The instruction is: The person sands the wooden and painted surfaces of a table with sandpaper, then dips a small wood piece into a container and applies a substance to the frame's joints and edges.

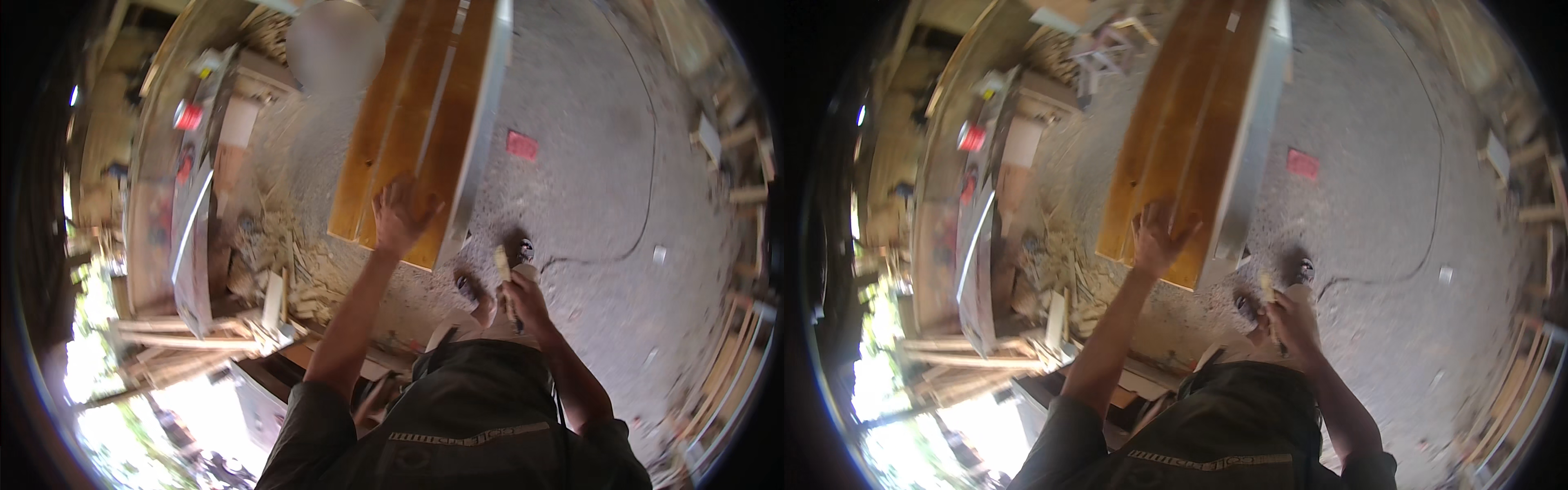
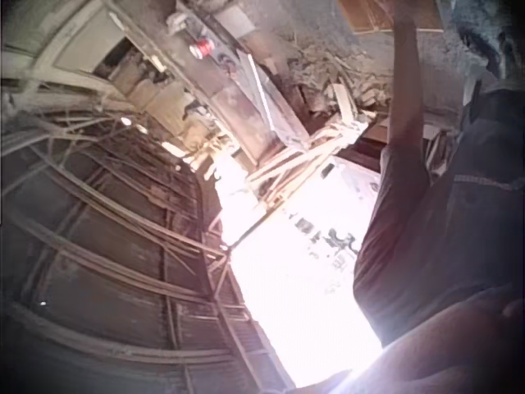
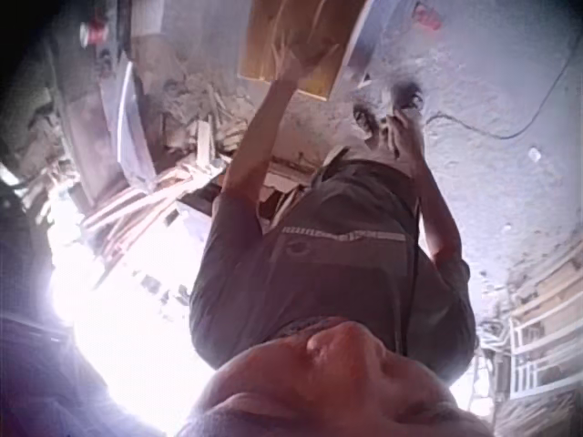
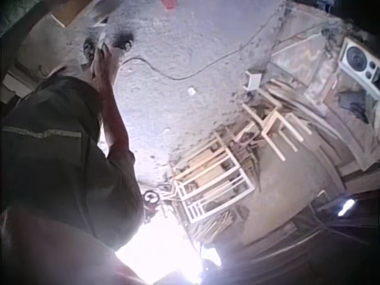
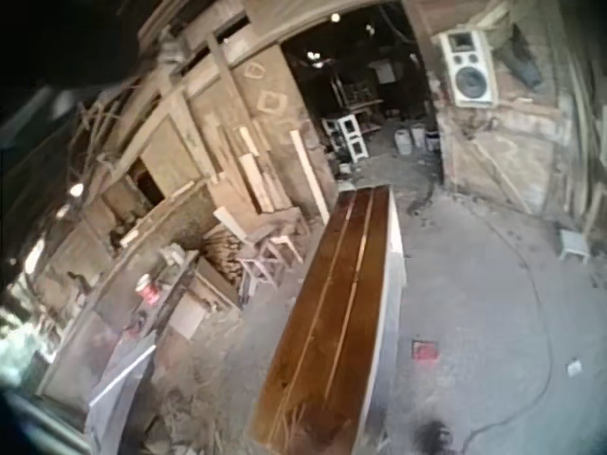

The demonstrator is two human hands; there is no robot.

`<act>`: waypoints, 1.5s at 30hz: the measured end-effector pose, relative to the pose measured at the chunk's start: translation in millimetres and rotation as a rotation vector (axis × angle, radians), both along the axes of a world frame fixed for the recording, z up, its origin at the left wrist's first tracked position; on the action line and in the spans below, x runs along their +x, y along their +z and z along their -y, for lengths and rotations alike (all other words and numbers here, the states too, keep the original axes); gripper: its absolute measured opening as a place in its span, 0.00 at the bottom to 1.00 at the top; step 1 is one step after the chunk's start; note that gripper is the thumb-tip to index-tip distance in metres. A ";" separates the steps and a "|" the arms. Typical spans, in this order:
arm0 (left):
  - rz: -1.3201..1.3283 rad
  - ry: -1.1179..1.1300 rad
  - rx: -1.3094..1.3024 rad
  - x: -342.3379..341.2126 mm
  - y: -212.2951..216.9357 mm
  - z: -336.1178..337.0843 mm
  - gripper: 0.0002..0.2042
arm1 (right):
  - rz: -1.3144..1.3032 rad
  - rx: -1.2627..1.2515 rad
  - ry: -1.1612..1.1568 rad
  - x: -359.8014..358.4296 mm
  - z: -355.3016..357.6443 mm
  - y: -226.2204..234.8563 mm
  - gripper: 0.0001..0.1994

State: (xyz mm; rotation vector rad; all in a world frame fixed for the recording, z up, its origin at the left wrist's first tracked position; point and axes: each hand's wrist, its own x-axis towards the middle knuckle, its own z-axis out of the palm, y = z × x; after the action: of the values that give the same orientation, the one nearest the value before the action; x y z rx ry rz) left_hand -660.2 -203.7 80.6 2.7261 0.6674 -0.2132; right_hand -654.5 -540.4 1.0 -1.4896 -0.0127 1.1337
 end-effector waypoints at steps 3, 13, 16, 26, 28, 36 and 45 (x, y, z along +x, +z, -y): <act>0.111 -0.246 0.210 22.0 -53.3 -4.2 0.45 | -0.165 0.088 -0.063 -58.3 -28.4 -10.5 0.22; 0.102 -0.297 0.237 23.4 -68.6 2.4 0.42 | -0.107 0.227 -0.354 -111.2 -122.7 -1.7 0.30; 0.089 -0.286 0.248 26.5 -67.3 7.4 0.42 | -0.006 0.234 -0.313 -116.1 -131.9 -3.3 0.32; 0.068 -0.290 0.271 27.6 -62.7 0.1 0.43 | 0.334 0.092 -0.088 -58.6 -83.4 -18.2 0.26; 0.088 -0.298 0.246 31.0 -67.4 5.1 0.43 | 0.302 0.130 -0.050 -49.6 -86.7 -18.8 0.26; 0.090 -0.291 0.269 26.1 -67.1 0.6 0.42 | 0.419 0.136 0.105 -65.0 -62.3 -30.0 0.23; 0.109 -0.311 0.257 28.3 -70.9 4.8 0.41 | 0.384 0.109 0.075 -83.2 -66.7 -34.8 0.22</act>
State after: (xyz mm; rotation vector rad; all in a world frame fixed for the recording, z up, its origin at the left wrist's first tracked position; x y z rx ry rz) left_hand -631.9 -208.5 9.6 3.0546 0.2514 -0.0516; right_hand -737.8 -473.8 -33.8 -1.5973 -0.3919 0.8764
